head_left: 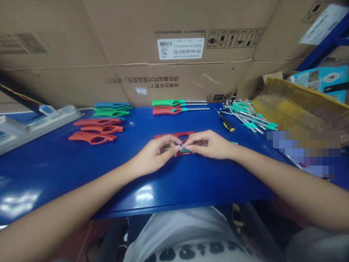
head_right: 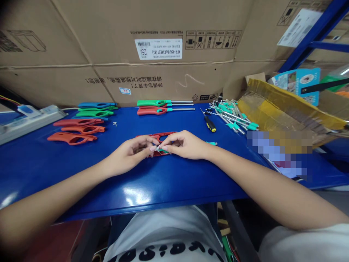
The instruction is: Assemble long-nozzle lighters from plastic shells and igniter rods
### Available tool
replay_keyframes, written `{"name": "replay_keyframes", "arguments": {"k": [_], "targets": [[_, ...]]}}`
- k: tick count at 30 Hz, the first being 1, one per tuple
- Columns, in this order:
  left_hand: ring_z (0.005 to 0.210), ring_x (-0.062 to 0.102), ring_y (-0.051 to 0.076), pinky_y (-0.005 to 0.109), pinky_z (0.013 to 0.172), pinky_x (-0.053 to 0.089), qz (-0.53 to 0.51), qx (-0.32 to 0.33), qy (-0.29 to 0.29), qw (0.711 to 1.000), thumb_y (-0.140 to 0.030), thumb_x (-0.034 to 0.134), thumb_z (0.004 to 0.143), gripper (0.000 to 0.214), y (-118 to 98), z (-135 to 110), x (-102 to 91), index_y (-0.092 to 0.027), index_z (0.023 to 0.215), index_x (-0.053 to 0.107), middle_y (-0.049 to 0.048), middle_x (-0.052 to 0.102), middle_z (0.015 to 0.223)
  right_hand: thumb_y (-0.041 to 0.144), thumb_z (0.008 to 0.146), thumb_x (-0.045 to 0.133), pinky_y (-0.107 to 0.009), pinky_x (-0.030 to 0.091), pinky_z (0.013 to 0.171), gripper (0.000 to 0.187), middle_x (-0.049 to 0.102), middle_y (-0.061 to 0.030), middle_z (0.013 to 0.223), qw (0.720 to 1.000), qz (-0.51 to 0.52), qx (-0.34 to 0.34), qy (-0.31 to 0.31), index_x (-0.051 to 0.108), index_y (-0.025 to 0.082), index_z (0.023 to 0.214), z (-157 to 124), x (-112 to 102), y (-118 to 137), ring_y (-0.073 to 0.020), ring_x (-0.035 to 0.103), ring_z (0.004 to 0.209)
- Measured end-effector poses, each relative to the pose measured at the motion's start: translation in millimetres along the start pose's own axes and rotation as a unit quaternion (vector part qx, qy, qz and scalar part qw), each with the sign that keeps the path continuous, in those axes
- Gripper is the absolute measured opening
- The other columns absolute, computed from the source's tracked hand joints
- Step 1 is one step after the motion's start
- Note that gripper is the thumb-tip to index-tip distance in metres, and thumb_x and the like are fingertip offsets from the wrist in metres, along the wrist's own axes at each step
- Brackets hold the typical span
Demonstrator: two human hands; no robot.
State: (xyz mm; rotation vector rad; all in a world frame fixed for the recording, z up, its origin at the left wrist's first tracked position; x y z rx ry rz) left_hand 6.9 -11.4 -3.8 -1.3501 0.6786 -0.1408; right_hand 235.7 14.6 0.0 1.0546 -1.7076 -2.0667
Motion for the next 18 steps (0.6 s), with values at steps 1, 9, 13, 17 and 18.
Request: {"name": "replay_keyframes", "arguments": {"k": [1, 9, 13, 17, 18], "targets": [[0.083, 0.063, 0.015, 0.026, 0.076, 0.049, -0.002, 0.002, 0.0, 1.0, -0.041, 0.059, 0.097, 0.03, 0.1, 0.3, 0.0, -0.016, 0.113, 0.062, 0.0047, 0.068, 0.095, 0.044, 0.087, 0.07, -0.027, 0.049, 0.067, 0.035, 0.073, -0.0055, 0.084, 1.0, 0.001, 0.001, 0.0, 0.077, 0.013, 0.103, -0.1, 0.0, 0.0, -0.0138, 0.062, 0.073], [0.083, 0.063, 0.014, 0.026, 0.077, 0.05, -0.013, 0.01, 0.005, 1.0, -0.038, 0.058, 0.097, 0.027, -2.3, 0.5, 0.6, -0.016, 0.112, 0.061, 0.0046, 0.067, 0.095, 0.041, 0.088, 0.07, -0.031, 0.053, 0.079, 0.032, 0.075, -0.0074, 0.093, 1.0, 0.018, -0.015, 0.012, 0.077, 0.014, 0.103, 1.0, -0.4, -4.0, -0.0163, 0.066, 0.082], [0.083, 0.063, 0.014, 0.026, 0.077, 0.05, -0.008, 0.009, 0.008, 1.0, -0.037, 0.057, 0.098, 0.026, -3.0, 0.6, 0.5, -0.015, 0.111, 0.062, 0.0047, 0.067, 0.095, 0.038, 0.089, 0.068, -0.031, 0.053, 0.078, 0.031, 0.075, -0.0084, 0.094, 0.999, -0.005, -0.029, 0.019, 0.077, 0.013, 0.104, 1.2, -1.9, -5.0, -0.0163, 0.066, 0.082], [0.083, 0.063, 0.014, 0.026, 0.077, 0.05, -0.015, 0.013, 0.01, 1.0, -0.037, 0.058, 0.098, 0.025, -3.2, 0.8, 0.4, -0.015, 0.11, 0.062, 0.0041, 0.066, 0.096, 0.037, 0.089, 0.067, -0.031, 0.053, 0.076, 0.029, 0.076, -0.0079, 0.094, 0.999, -0.022, -0.04, 0.019, 0.077, 0.014, 0.104, 1.2, -2.9, -4.7, -0.0164, 0.067, 0.081], [0.082, 0.063, 0.014, 0.026, 0.077, 0.05, -0.018, 0.012, 0.009, 1.0, -0.037, 0.058, 0.098, 0.025, -3.0, 0.8, 0.4, -0.015, 0.11, 0.062, 0.004, 0.066, 0.096, 0.036, 0.089, 0.067, -0.031, 0.054, 0.077, 0.028, 0.076, -0.0078, 0.095, 0.999, -0.025, -0.041, 0.02, 0.078, 0.014, 0.104, 1.1, -3.0, -4.6, -0.0166, 0.068, 0.082]]}}
Point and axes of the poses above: each hand's wrist, its own z-axis towards the middle knuckle, its own x-axis out of the palm, y = z × x, the point moved 1 cm from there along z, towards the middle knuckle
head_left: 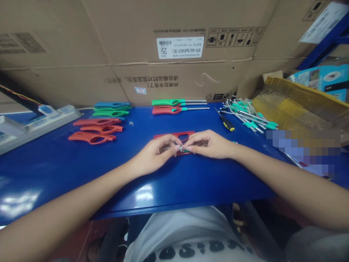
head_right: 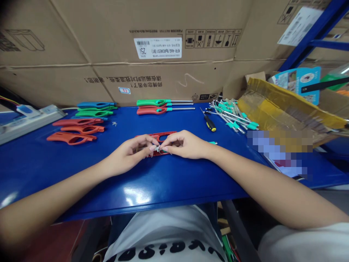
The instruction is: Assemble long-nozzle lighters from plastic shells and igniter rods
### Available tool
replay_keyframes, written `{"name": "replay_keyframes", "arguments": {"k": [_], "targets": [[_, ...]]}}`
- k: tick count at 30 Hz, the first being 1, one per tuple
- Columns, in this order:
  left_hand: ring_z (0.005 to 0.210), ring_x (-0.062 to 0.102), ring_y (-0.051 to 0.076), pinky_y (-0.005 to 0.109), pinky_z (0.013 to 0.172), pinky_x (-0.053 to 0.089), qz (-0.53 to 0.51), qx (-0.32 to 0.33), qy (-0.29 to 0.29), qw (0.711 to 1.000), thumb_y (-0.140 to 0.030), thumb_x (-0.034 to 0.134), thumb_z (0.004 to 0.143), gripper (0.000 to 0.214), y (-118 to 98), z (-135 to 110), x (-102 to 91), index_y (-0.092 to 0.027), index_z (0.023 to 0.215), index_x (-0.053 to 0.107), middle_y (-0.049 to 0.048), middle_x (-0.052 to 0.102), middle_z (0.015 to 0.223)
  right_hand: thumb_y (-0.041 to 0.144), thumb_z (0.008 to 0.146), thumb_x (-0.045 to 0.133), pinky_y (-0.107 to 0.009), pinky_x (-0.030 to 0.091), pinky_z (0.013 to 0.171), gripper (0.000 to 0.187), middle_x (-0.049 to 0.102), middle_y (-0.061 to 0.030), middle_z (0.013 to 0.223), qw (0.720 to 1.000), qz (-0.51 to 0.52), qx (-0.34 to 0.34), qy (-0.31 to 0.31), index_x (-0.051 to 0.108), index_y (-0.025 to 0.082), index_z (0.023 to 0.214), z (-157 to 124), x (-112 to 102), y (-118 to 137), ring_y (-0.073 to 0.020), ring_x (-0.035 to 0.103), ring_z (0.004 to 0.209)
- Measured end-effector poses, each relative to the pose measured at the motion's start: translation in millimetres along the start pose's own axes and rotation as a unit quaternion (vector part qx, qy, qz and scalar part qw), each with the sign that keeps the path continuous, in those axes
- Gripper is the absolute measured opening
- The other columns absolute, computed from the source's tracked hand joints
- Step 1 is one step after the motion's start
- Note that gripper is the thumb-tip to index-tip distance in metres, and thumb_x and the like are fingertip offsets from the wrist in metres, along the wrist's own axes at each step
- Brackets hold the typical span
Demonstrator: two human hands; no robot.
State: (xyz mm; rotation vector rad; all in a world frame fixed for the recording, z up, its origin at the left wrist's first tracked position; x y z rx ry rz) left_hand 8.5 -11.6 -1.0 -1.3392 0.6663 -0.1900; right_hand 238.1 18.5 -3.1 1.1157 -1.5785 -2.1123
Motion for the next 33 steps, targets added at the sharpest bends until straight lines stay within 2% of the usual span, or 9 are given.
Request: {"name": "replay_keyframes", "arguments": {"k": [23, 33], "targets": [[0.079, 0.06, 0.012, 0.025, 0.075, 0.049, 0.003, -0.001, 0.007, 1.0, -0.035, 0.057, 0.098, 0.022, 0.2, -0.8, 0.1, -0.015, 0.108, 0.062, 0.0025, 0.064, 0.092, 0.036, 0.09, 0.067, -0.031, 0.054, 0.078, 0.03, 0.075, -0.0085, 0.095, 1.0, 0.014, 0.002, 0.006, 0.077, 0.013, 0.105, -0.6, 0.5, -1.9, -0.0166, 0.068, 0.083], [0.082, 0.064, 0.013, 0.026, 0.078, 0.051, 0.004, -0.007, 0.005, 1.0, -0.035, 0.06, 0.096, 0.023, -2.3, -0.4, 2.2, -0.014, 0.106, 0.062, 0.0047, 0.069, 0.095, 0.041, 0.089, 0.067, -0.03, 0.053, 0.073, 0.032, 0.073, -0.007, 0.086, 0.999, 0.011, 0.03, 0.008, 0.076, 0.012, 0.099, -0.3, 2.9, 0.6, -0.0153, 0.065, 0.076]]}}
Point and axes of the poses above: each hand's wrist, its own z-axis towards the middle knuckle, its own x-axis out of the palm, y = z × x, the point moved 1 cm from there along z, towards the middle knuckle
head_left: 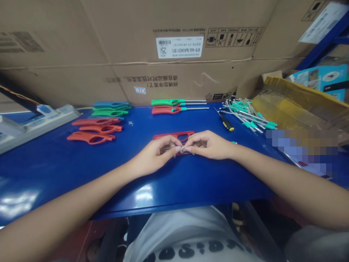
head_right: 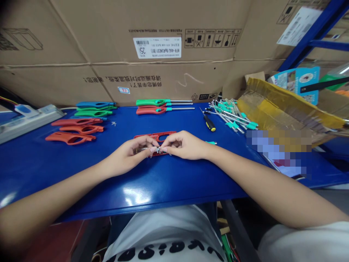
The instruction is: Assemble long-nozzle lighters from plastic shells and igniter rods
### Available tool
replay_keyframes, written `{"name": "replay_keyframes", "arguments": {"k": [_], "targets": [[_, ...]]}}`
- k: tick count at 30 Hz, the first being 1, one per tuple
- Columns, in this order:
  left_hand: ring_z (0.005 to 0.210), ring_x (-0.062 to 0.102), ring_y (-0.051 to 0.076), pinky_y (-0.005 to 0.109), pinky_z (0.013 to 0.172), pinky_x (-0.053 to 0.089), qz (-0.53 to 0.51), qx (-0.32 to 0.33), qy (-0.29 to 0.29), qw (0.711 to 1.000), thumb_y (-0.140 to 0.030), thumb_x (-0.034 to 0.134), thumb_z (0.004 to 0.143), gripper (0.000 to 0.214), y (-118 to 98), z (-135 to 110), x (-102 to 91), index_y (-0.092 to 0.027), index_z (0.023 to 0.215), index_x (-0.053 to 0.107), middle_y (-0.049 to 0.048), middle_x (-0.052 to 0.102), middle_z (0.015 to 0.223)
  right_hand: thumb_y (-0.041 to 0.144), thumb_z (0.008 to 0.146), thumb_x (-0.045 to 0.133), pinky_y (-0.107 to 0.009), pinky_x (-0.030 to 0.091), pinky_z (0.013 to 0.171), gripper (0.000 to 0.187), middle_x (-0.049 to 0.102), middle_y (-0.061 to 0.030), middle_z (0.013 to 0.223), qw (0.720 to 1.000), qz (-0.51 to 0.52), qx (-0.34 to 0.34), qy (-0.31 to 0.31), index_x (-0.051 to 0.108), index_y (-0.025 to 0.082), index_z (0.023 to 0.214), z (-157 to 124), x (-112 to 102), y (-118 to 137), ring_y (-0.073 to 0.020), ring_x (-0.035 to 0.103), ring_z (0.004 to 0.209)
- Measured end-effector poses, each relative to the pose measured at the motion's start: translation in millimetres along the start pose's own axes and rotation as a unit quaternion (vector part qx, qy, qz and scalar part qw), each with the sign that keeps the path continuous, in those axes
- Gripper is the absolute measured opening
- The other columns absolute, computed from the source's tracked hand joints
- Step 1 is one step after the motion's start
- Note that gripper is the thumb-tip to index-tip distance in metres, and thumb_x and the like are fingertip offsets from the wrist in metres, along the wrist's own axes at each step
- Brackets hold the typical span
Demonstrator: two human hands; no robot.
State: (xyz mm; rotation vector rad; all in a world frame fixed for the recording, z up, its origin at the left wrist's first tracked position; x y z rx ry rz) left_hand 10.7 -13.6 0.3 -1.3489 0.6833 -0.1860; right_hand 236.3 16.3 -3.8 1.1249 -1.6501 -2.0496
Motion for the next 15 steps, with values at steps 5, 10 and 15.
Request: {"name": "replay_keyframes", "arguments": {"k": [5, 10, 15], "targets": [[0.084, 0.065, 0.014, 0.027, 0.08, 0.052, 0.002, 0.0, -0.003, 1.0, -0.035, 0.06, 0.097, 0.024, 2.5, -0.1, 1.2, -0.014, 0.108, 0.063, 0.0055, 0.069, 0.097, 0.042, 0.088, 0.068, -0.029, 0.052, 0.071, 0.031, 0.073, -0.0064, 0.085, 1.0, 0.007, 0.001, -0.006, 0.076, 0.013, 0.097, 0.0, 0.7, -0.5, -0.0147, 0.064, 0.074], [0.086, 0.066, 0.014, 0.028, 0.081, 0.052, 0.006, 0.011, -0.006, 1.0, -0.034, 0.059, 0.097, 0.026, 5.0, -0.6, 3.2, -0.015, 0.115, 0.06, 0.0059, 0.069, 0.1, 0.039, 0.089, 0.067, -0.028, 0.052, 0.07, 0.027, 0.072, -0.0057, 0.084, 1.0, 0.006, -0.007, -0.004, 0.075, 0.013, 0.094, -0.3, 0.8, 0.4, -0.014, 0.063, 0.074], [0.084, 0.066, 0.014, 0.027, 0.078, 0.052, 0.031, 0.036, -0.003, 0.999, -0.034, 0.057, 0.099, 0.026, 4.9, -1.4, 4.5, -0.017, 0.119, 0.057, 0.0032, 0.068, 0.095, 0.038, 0.089, 0.067, -0.026, 0.05, 0.068, 0.026, 0.071, -0.0051, 0.082, 1.0, -0.003, -0.009, -0.004, 0.074, 0.013, 0.092, -0.4, 0.8, 2.4, -0.0131, 0.062, 0.072]]}}
Point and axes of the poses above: each hand's wrist, its own z-axis towards the middle knuckle, its own x-axis out of the palm, y = z × x, the point moved 1 cm from there along z, towards the middle knuckle
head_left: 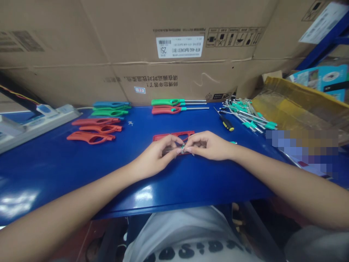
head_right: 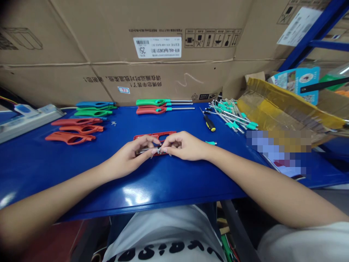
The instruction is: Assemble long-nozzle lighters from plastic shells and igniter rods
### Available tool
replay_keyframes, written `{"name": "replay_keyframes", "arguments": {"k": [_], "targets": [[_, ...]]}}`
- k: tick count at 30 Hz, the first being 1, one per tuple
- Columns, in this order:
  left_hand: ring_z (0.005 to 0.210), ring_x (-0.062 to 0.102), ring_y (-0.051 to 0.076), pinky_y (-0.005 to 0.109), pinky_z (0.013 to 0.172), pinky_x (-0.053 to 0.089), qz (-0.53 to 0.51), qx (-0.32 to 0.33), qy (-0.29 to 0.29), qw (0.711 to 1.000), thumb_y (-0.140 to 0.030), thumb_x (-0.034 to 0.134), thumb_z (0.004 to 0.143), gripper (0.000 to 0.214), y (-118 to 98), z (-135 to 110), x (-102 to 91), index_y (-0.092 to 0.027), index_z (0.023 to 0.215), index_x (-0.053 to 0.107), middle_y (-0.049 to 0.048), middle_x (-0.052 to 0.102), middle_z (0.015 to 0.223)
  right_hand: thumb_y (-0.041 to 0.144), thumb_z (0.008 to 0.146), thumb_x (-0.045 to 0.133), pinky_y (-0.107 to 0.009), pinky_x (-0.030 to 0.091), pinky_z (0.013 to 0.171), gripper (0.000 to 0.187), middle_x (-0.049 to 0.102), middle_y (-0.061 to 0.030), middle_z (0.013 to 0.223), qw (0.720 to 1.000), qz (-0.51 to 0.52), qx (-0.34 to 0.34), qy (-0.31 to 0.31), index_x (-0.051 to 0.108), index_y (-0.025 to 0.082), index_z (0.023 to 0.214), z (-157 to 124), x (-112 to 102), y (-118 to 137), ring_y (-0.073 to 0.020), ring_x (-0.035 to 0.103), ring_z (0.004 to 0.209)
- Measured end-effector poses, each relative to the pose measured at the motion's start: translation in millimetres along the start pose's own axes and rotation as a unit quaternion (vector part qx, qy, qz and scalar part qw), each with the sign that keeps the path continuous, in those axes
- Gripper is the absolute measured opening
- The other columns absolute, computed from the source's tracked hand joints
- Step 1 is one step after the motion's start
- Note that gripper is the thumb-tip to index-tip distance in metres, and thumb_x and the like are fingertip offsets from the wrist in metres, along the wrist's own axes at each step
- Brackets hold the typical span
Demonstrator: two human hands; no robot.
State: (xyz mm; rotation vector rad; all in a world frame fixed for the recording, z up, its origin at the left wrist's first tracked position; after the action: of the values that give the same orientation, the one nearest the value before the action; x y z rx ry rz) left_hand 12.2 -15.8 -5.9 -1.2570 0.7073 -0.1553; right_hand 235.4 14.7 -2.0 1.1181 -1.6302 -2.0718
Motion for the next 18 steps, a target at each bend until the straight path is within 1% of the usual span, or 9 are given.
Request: {"name": "replay_keyframes", "arguments": {"k": [4, 7, 13, 18], "targets": [[0.081, 0.065, 0.014, 0.027, 0.076, 0.051, 0.033, 0.004, -0.005, 0.999, -0.034, 0.056, 0.1, 0.026, -0.8, -0.6, 0.5, -0.018, 0.121, 0.056, 0.0016, 0.066, 0.089, 0.039, 0.088, 0.068, -0.027, 0.051, 0.069, 0.027, 0.071, -0.005, 0.081, 1.0, 0.01, 0.008, 0.0, 0.074, 0.013, 0.091, 0.0, 0.4, 0.0, -0.0132, 0.063, 0.072], [0.081, 0.064, 0.015, 0.028, 0.076, 0.05, 0.04, 0.003, -0.005, 0.999, -0.034, 0.055, 0.1, 0.027, -1.8, -0.7, 0.7, -0.017, 0.122, 0.056, 0.0021, 0.066, 0.09, 0.04, 0.088, 0.069, -0.027, 0.052, 0.069, 0.027, 0.072, -0.0053, 0.083, 1.0, 0.024, 0.011, -0.003, 0.073, 0.013, 0.09, -0.1, 0.7, 0.0, -0.0131, 0.063, 0.072], [0.081, 0.062, 0.014, 0.027, 0.076, 0.049, 0.022, -0.004, 0.003, 1.0, -0.034, 0.054, 0.101, 0.029, -1.6, 0.2, 0.4, -0.016, 0.124, 0.054, 0.0025, 0.065, 0.091, 0.038, 0.088, 0.069, -0.027, 0.051, 0.068, 0.025, 0.071, -0.0046, 0.08, 1.0, 0.02, 0.017, -0.001, 0.072, 0.013, 0.089, -1.0, 0.9, 2.8, -0.013, 0.062, 0.071], [0.079, 0.06, 0.013, 0.026, 0.076, 0.049, 0.009, 0.012, 0.001, 1.0, -0.033, 0.053, 0.101, 0.028, -0.3, -0.2, 2.5, -0.016, 0.124, 0.054, 0.0013, 0.062, 0.088, 0.039, 0.087, 0.07, -0.027, 0.051, 0.067, 0.026, 0.069, -0.0037, 0.077, 1.0, 0.026, 0.016, -0.005, 0.071, 0.013, 0.088, -0.4, 1.4, 3.8, -0.0129, 0.061, 0.07]]}}
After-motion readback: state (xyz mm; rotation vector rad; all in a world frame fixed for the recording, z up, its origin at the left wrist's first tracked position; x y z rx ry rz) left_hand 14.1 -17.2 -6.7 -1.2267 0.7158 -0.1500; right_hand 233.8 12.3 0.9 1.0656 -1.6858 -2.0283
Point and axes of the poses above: each hand's wrist, its own z-axis towards the middle knuckle, its own x-axis out of the palm, y = z × x, the point moved 1 cm from there along z, towards the middle knuckle
